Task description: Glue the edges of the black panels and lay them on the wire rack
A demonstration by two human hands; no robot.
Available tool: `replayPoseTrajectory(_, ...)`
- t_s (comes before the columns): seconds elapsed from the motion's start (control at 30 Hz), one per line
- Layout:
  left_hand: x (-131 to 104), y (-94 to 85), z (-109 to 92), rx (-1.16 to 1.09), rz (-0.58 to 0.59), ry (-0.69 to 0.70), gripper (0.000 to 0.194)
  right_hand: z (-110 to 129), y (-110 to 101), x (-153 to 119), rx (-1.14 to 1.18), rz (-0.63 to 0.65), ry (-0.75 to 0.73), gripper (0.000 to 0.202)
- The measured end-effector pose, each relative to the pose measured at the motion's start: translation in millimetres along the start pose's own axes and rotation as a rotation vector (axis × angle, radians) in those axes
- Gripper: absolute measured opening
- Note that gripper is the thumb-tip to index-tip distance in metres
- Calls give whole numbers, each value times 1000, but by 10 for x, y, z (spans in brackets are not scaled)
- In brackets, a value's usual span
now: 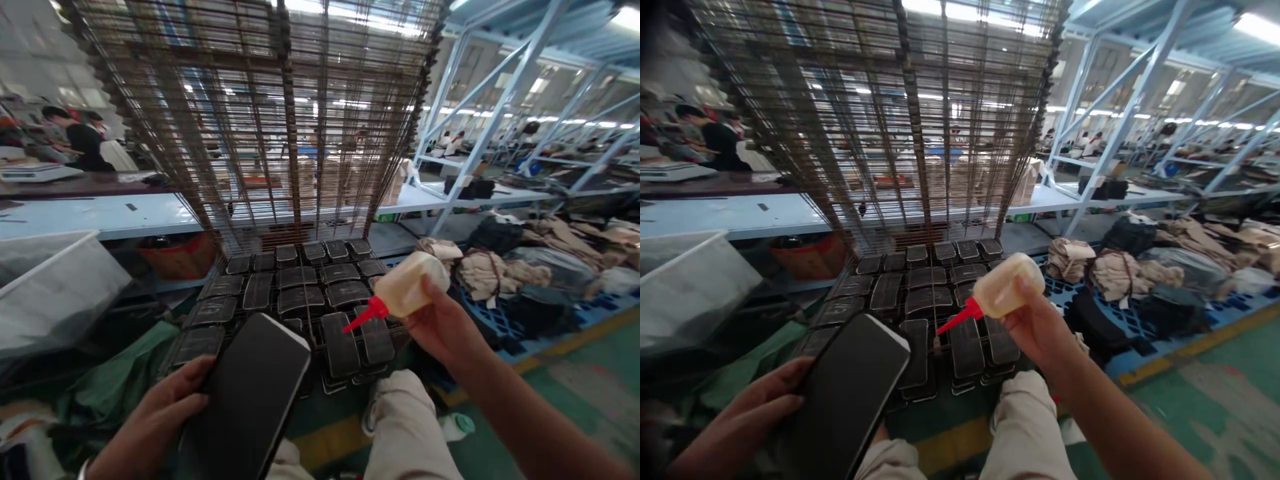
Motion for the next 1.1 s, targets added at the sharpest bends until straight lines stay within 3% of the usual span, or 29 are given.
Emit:
replayPoseTrajectory(0.17,104,772,-32,88,334,-23,40,254,176,-38,-133,194,-69,33)
replayPoseTrajectory(0.27,8,1048,-151,166,522,-44,38,306,140,-58,-206,250,-68,28)
replayPoseTrajectory(0.33,-38,1139,-199,206,616,-40,37,310,100,-65,-245,262,-60,28)
replayPoseTrajectory(0.43,-48,1172,-188,262,675,-27,37,285,53,-63,-268,257,-48,32)
replayPoseTrajectory(0.57,-23,1137,-139,306,642,-39,35,222,39,-64,-266,260,-26,31)
replayPoseTrajectory(0.73,-33,1146,-152,306,698,-41,36,149,68,-80,-269,281,-3,28)
replayPoseTrajectory(0.83,-30,1152,-177,280,681,-29,42,132,92,-89,-278,285,3,29)
replayPoseTrajectory(1.0,-54,1167,-214,257,621,-49,29,131,94,-100,-319,261,-3,30)
replayPoseTrajectory(1.1,-53,1153,-208,238,591,-56,35,128,79,-105,-320,252,8,32)
Point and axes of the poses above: each hand's wrist, its own x-axis towards the middle knuckle, its own y-axis out of the palm, z = x × y, the point moved 6 cm from there along x, towards the middle knuckle, and after that the axes turned 4 degrees about y, right-handed, at the moved point
